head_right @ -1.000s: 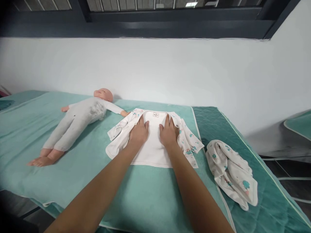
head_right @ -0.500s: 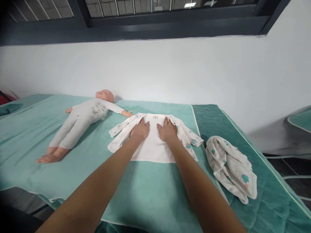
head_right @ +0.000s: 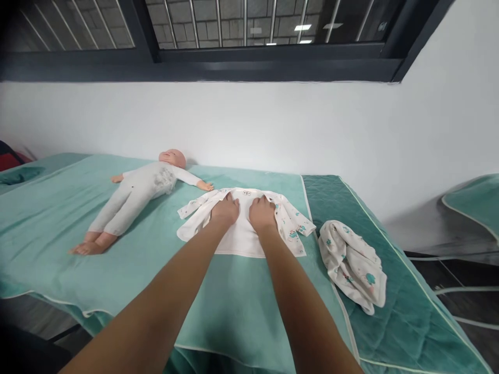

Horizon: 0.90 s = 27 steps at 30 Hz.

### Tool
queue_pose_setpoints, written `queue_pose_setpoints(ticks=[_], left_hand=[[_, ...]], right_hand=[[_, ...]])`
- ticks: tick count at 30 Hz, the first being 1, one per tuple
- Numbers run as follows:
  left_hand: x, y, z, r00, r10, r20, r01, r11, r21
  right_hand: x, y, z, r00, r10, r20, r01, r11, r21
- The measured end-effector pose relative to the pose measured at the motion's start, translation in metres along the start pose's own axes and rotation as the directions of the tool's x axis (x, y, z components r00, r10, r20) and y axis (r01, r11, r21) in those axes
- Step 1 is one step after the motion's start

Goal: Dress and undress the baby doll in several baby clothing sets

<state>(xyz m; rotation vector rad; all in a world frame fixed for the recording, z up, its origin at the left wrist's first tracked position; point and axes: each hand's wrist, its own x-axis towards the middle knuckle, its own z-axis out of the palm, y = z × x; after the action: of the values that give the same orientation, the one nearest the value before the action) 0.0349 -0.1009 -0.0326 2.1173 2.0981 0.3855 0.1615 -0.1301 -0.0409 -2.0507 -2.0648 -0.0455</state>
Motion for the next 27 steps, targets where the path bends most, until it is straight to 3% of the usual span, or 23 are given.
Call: queue_pose_setpoints(ticks=[4, 8, 20, 24, 27], left_hand=[[-0.012, 0.005, 0.003, 0.998, 0.012, -0.059, -0.01, 0.999, 0.034], [-0.031, -0.003, 0.006, 0.993, 0.08, -0.084, -0.077, 0.996, 0.039], [-0.116, -0.029, 0.003, 0.957, 0.278, -0.08, -0.277, 0.961, 0.022], [-0.132, -0.031, 0.002, 0.947, 0.294, -0.127, -0.3, 0.953, -0.034], [-0.135, -0.03, -0.005, 0.925, 0.305, -0.228, -0.342, 0.929, -0.14]], right_hand=[[-0.006, -0.006, -0.003, 0.961, -0.276, 0.019, 0.277, 0.96, -0.028], [-0.004, -0.006, 0.0, 0.939, -0.343, 0.024, 0.344, 0.937, -0.06], [-0.009, -0.008, 0.0, 0.943, -0.333, 0.023, 0.334, 0.941, -0.046], [-0.005, -0.026, -0.008, 0.962, -0.274, 0.001, 0.273, 0.961, 0.031], [0.005, -0.049, -0.008, 0.98, -0.197, -0.033, 0.2, 0.973, 0.117]])
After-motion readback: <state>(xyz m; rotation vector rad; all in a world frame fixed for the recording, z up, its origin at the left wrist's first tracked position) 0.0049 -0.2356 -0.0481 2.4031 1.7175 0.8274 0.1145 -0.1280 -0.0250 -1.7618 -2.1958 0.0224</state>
